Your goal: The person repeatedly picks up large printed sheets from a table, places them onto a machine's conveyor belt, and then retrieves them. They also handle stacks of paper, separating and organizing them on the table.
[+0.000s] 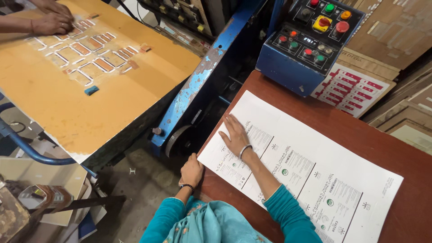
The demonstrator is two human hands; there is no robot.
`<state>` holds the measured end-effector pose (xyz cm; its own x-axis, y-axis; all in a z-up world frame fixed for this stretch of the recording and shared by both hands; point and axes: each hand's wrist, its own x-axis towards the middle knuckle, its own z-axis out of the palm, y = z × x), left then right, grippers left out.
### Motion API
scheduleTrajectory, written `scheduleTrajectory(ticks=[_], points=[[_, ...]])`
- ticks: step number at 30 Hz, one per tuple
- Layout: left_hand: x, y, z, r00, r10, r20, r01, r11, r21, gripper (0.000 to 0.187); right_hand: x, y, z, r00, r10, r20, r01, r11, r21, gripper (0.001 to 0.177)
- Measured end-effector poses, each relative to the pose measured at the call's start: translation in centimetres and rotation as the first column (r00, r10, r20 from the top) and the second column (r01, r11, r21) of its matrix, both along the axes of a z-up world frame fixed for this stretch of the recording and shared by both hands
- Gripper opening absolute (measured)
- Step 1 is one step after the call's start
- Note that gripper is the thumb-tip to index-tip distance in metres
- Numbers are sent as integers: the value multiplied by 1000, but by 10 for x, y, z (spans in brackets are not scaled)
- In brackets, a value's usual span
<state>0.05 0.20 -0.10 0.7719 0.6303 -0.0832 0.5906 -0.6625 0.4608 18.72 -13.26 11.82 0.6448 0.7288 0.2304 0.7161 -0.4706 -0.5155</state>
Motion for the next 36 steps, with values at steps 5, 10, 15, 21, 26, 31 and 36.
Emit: scheduleTrajectory(ticks=[5, 10, 15, 21, 26, 31, 36], points=[[-5, 1, -10, 998, -1, 62, 2, 1000, -16, 22, 25, -6, -7, 985, -169, 38, 173, 941, -291, 77], [-3, 14, -23, 988, 152, 11, -141, 938, -316, 44, 88, -79, -41, 884, -446, 139, 467, 858, -215, 79], [28, 37, -3, 874, 454, 174, -280, 763, -582, 61, 135, -225, -52, 626, -707, 328, 774, 614, -153, 60], [86, 24, 78, 918, 176, 354, -34, 927, -372, 63, 80, -393, -13, -90, -833, 547, 955, 84, 285, 54], [110, -35, 121, 964, -115, 238, 158, 973, -170, 78, 46, -420, -1, -191, -981, 12, 975, -189, 113, 43], [107, -58, 126, 946, -178, 269, 185, 983, 1, 87, 48, -426, 4, -226, -973, -46, 963, -230, 143, 31], [106, -51, 119, 934, -221, 281, 223, 975, 24, 87, 48, -431, -6, -251, -967, 36, 937, -233, 259, 20]])
